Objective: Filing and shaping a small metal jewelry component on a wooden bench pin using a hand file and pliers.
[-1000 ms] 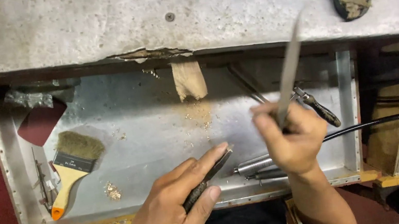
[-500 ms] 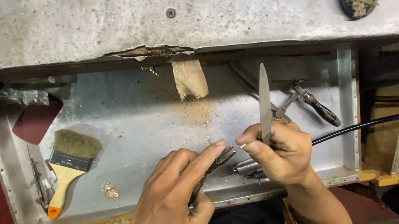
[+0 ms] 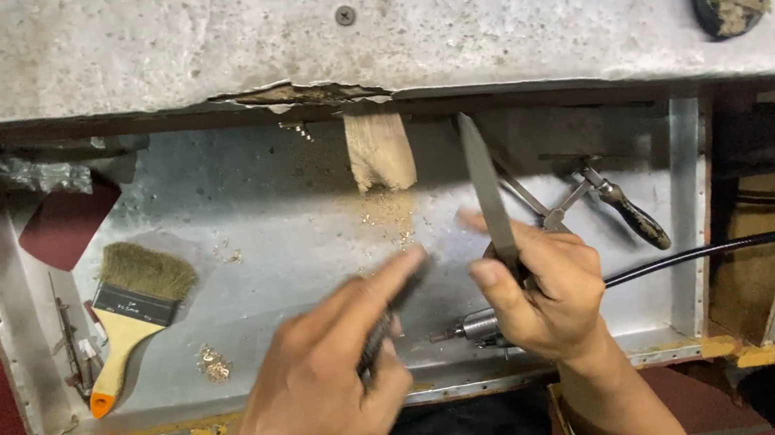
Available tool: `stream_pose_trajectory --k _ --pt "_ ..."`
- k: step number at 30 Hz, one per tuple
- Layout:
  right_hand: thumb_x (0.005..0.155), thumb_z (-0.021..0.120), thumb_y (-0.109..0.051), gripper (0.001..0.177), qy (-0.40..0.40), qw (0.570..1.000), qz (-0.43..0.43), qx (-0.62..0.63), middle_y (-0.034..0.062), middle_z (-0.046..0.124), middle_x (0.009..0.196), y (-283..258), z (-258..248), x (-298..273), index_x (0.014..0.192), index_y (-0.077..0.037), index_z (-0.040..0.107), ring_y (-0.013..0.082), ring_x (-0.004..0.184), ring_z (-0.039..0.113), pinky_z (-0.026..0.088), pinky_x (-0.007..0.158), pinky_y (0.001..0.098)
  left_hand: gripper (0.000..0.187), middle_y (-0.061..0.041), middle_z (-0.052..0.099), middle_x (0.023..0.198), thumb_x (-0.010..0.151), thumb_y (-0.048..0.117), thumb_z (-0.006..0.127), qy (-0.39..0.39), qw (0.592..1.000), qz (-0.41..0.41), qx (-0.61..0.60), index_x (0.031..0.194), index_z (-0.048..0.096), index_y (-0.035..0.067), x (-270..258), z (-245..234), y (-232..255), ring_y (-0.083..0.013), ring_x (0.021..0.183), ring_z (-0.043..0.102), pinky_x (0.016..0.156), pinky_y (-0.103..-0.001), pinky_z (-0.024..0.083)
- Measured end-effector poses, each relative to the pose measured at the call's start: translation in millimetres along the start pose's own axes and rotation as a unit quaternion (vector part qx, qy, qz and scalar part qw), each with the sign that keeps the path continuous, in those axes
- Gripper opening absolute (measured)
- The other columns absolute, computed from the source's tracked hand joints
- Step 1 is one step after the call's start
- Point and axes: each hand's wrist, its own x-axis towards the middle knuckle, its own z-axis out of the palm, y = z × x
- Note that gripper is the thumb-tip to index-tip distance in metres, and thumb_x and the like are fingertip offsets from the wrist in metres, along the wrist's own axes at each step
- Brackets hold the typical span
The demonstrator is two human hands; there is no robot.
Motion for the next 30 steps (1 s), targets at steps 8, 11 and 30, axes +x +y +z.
stream_pose_trajectory --k 8,11,30 --pt "0.101 0.074 -0.005 0.035 0.013 0.981 -0.086 -0.171 0.0094 0.050 0.072 19.1 2.0 -30.5 0.132 0.006 0.062 0.0216 0.056 0.037 0.035 0.051 0.0344 0.063 -0.013 0.072 0.119 0.090 0.001 0.053 0.077 0.996 -0.010 0.047 0.152 0.045 0.010 20.2 -11.9 -5.7 -0.0267 0.074 0.069 0.064 -0.038 0.056" --pt "0.099 0.073 0.000 0.036 -0.021 0.983 -0.083 -0.159 0.0088 0.055 0.072 17.8 2.4 -32.2 0.132 0.008 0.062 0.0184 0.053 0.041 0.039 0.051 0.0333 0.068 -0.004 0.060 0.087 0.089 0.005 0.056 0.068 0.993 -0.029 0.096 0.155 0.046 0.018 19.2 -11.9 -7.2 -0.0280 0.055 0.052 0.052 -0.041 0.051" --pt "0.102 0.059 -0.009 0.037 0.002 0.992 0.103 0.072 0.0026 0.063 0.066 3.9 14.6 -34.5 0.134 0.007 0.058 0.0076 0.048 0.050 0.042 0.047 0.0203 0.070 -0.008 0.067 0.088 0.091 0.010 0.052 -0.016 0.995 -0.093 0.033 0.159 0.040 0.023 23.8 -29.4 1.4 -0.0289 0.069 0.063 0.067 -0.041 0.051"
